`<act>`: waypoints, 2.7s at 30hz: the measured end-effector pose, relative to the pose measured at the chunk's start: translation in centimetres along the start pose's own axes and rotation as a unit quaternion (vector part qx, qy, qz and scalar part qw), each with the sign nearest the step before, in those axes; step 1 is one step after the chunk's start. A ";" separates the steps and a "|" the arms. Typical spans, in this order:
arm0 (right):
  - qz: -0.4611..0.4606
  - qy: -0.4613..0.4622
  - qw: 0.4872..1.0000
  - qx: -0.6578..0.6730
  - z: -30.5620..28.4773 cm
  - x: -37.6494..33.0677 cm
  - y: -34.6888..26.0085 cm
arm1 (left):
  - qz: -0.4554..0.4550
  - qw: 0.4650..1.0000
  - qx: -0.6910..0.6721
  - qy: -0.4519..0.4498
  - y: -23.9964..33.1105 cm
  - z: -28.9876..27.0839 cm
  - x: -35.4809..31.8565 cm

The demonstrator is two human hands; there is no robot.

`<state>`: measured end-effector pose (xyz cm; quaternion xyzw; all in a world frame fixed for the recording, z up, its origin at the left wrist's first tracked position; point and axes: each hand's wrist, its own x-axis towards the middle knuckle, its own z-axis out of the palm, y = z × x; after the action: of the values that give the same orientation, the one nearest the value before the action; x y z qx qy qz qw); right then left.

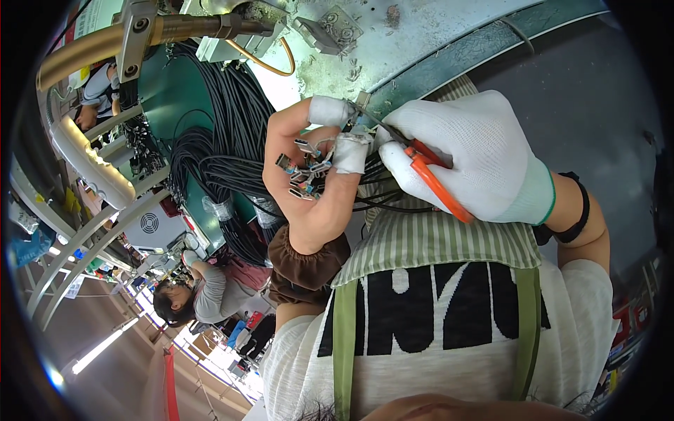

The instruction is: The person trims the ends of black cables using shears, gathers the cables into a bundle, and then continues trimming the connectors on the bundled cables one by one.

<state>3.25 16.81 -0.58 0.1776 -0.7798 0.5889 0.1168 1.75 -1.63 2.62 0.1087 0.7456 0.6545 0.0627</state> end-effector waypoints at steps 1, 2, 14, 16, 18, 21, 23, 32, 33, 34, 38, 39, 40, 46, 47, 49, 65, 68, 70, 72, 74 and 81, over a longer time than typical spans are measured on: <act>0.000 0.000 1.000 0.000 0.0 0.0 0.0 | -0.017 1.000 -0.007 -0.005 0.1 -0.1 0.1; 0.000 0.002 1.000 -0.008 0.0 -0.1 0.0 | -0.033 0.999 -0.014 -0.010 0.2 -0.1 0.2; 0.006 0.007 0.997 -0.073 0.2 -0.3 0.3 | -0.036 0.990 0.133 0.004 0.5 0.5 0.7; -0.017 0.056 0.983 -0.176 0.7 -0.2 0.7 | -0.017 0.987 0.156 0.016 0.2 0.7 0.9; 0.005 0.001 0.991 -0.136 0.3 0.1 0.7 | 0.021 0.977 0.206 0.042 -0.2 0.8 1.1; 0.048 -0.107 0.992 -0.053 0.2 0.5 0.9 | -0.123 0.989 0.064 0.050 -0.1 0.2 1.4; 0.111 -0.131 0.980 0.099 0.8 0.4 1.7 | -0.193 0.980 -0.008 0.054 -0.3 -0.5 1.6; 0.009 -0.027 0.999 -0.030 0.7 4.3 5.0 | -0.229 0.949 -0.213 0.040 -4.2 -5.5 5.1; 0.009 -0.025 0.999 -0.031 0.3 5.2 5.1 | -0.238 0.947 -0.213 0.026 -4.3 -5.5 6.0; -0.045 -0.037 0.997 -0.044 0.0 6.2 5.2 | -0.246 0.946 -0.212 0.012 -4.4 -5.5 6.6; -0.191 -0.047 0.977 -0.084 -0.4 8.4 6.7 | -0.226 0.952 -0.194 -0.066 -4.3 -5.0 8.0; -0.233 -0.035 0.967 -0.096 -0.3 8.7 7.2 | -0.228 0.952 -0.194 -0.068 -4.1 -4.9 8.2; -0.275 -0.024 0.955 -0.108 -0.3 8.9 7.4 | -0.233 0.954 -0.169 -0.082 -3.7 -4.8 8.3; 0.034 -0.202 0.972 0.114 -1.7 10.4 4.6 | -0.212 0.976 -0.025 -0.049 -2.5 -4.4 7.7; 0.127 -0.212 0.959 0.139 -1.8 10.5 3.6 | -0.213 0.975 -0.026 -0.049 -2.5 -4.4 7.5; 0.220 -0.220 0.936 0.163 -1.6 10.6 3.4 | -0.160 0.984 0.064 -0.033 -2.5 -4.4 7.3; 0.189 -0.245 0.941 0.136 -2.2 10.3 4.2 | -0.111 0.987 0.113 -0.024 -1.8 -3.0 6.7; -0.269 -0.067 0.937 -0.214 -1.6 9.2 5.1 | -0.102 0.989 0.102 -0.037 -2.1 -3.2 7.0; -0.347 -0.032 0.901 -0.257 -1.0 9.7 6.9 | -0.096 0.990 0.088 -0.052 -2.7 -3.7 7.2; -0.490 0.038 0.803 -0.337 -0.9 10.7 7.5 | -0.129 0.988 0.036 -0.071 -3.1 -4.5 7.5; -0.334 -0.006 0.914 -0.228 -1.1 10.0 7.2 | -0.197 0.972 -0.067 -0.110 -3.1 -5.0 7.8; 0.226 -0.118 0.964 -0.070 -4.3 4.0 3.2 | -0.108 0.985 -0.071 0.111 -2.1 -4.4 3.0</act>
<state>-1.84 21.11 -0.58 0.0563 -0.8473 0.5186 -0.0998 -2.33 -5.36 1.32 -0.0508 0.7070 0.7030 0.0578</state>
